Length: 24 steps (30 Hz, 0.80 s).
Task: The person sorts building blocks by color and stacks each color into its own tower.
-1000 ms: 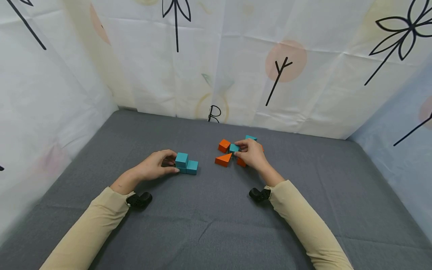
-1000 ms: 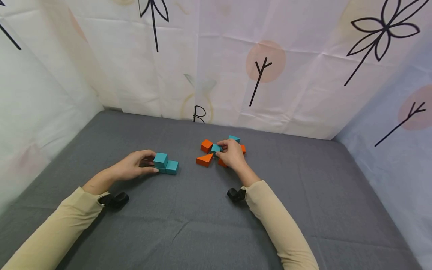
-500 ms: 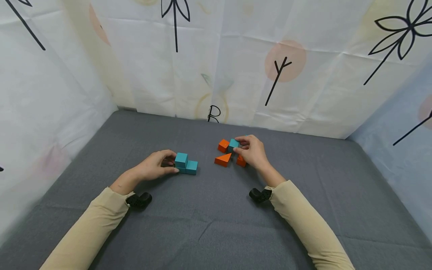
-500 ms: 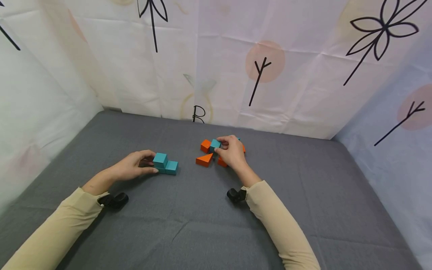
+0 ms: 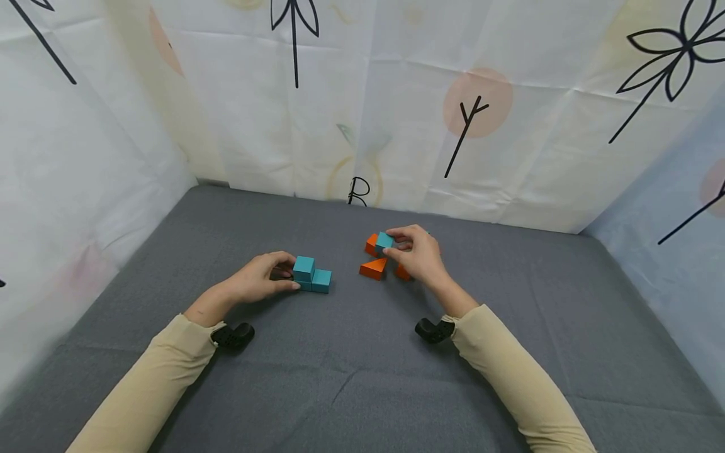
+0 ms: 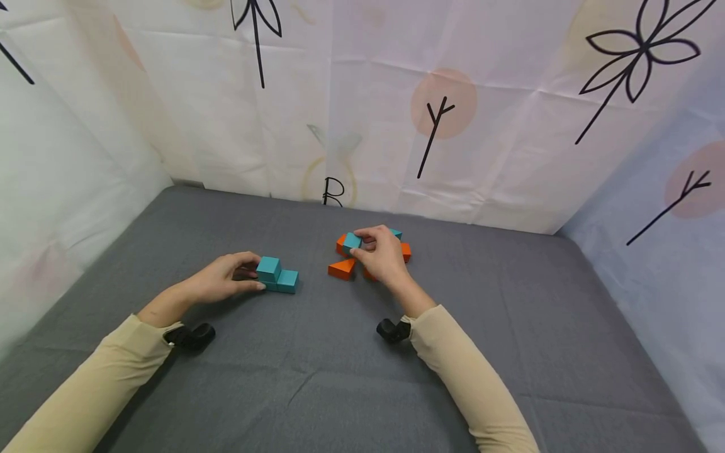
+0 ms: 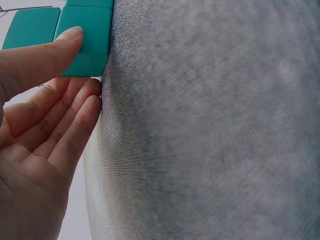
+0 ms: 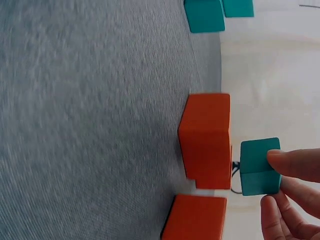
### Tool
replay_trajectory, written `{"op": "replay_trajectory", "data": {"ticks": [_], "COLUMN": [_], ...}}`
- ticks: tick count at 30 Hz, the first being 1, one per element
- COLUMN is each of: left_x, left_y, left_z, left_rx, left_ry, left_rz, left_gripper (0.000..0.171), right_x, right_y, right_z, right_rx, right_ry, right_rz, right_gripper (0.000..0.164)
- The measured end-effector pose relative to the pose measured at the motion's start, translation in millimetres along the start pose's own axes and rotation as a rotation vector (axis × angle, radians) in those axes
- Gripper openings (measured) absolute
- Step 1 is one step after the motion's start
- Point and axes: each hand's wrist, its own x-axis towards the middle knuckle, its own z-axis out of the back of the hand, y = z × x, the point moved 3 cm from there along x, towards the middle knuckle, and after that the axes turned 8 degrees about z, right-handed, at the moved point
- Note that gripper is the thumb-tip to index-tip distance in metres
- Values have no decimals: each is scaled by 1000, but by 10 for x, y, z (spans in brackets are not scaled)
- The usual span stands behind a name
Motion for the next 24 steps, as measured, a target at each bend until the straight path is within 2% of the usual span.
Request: {"op": "replay_trajectory", "data": {"ticks": [9,17,24], "left_x": [-8,-3,-4], "left_y": [-7,3,2], "left_z": [2,-3,4], "left_rx": [-1,-5,-5], "left_ry": [-1,-1,-4], "left_rz": [-5,-5,-10], "left_gripper": [38,37,37], "right_x": [-38,-73,-83], "right_y": [140,225,298], "right_z": [-134,-278,-388], "right_rx": [33,10,5], "right_ry": [34,64,106], "right_rz": [62,149,174], "right_gripper": [37,34,34]}}
